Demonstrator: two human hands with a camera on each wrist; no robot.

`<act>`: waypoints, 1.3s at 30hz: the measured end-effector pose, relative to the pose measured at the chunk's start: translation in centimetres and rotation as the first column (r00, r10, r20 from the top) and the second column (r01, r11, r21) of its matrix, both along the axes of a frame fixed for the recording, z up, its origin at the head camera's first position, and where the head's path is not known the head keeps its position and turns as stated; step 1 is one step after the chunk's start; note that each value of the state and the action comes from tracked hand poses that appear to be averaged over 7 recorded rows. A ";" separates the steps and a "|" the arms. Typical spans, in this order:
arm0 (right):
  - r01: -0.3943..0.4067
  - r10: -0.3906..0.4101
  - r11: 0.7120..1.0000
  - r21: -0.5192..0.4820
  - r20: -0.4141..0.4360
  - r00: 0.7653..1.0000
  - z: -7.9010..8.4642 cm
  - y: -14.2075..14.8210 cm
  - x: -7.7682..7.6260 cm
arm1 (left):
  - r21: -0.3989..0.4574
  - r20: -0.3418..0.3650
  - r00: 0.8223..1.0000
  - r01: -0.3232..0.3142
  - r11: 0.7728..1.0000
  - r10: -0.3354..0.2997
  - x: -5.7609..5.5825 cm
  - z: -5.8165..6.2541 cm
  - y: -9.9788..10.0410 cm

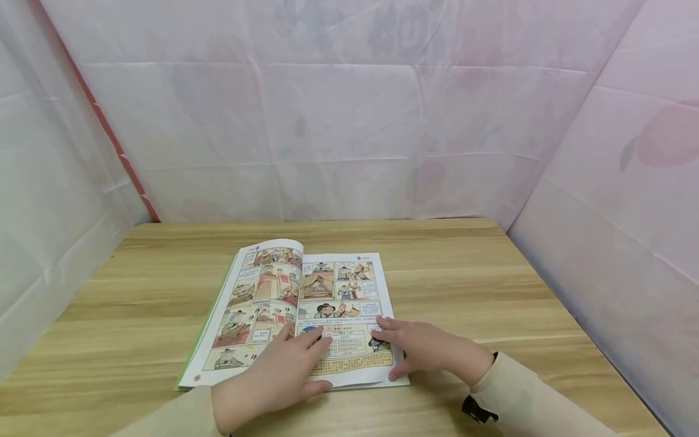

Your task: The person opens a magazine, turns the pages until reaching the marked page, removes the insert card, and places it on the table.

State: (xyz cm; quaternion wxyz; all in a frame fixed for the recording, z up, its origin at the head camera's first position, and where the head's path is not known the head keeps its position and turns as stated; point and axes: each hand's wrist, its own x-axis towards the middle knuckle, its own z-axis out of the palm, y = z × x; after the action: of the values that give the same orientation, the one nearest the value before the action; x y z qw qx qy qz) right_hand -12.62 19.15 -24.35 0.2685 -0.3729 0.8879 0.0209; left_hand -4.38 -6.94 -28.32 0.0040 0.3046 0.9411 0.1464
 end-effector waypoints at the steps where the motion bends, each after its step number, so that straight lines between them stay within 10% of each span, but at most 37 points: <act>1: -0.002 0.002 1.000 0.000 -0.005 1.000 0.0 0.0 0.0 | -0.019 0.015 1.000 0.009 1.000 -0.009 0.0 -0.1 0.2; 11: -0.136 0.116 0.987 -0.083 -0.207 0.971 0.5 0.0 0.0 | -0.113 0.045 0.998 0.040 0.993 -0.035 -0.8 -0.3 1.1; 20: 0.005 -0.067 0.980 -0.196 -0.314 0.947 1.0 0.7 0.0 | 0.035 0.058 0.998 -0.037 0.999 0.035 -1.0 0.1 1.2; 30: -0.079 0.076 0.993 -0.086 -0.040 0.996 0.8 1.6 -0.2 | 0.077 0.126 0.989 -0.086 0.993 0.076 -1.6 0.3 1.4; 34: -0.071 0.072 0.996 -0.054 0.019 0.997 0.6 1.9 -0.3 | 0.232 0.292 0.952 -0.160 0.960 0.088 -1.9 0.7 0.8; 39: -0.075 0.077 0.996 -0.052 0.027 0.997 0.5 2.1 -0.7 | 0.405 0.484 0.864 -0.360 0.841 0.137 -1.6 1.7 -1.1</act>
State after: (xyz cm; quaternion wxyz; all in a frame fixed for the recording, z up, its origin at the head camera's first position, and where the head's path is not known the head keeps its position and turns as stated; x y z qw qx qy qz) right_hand -13.31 21.24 -23.83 0.2707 -0.4133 0.8694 0.0029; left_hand -6.00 -7.99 -26.59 0.1190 0.1271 0.8811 0.4397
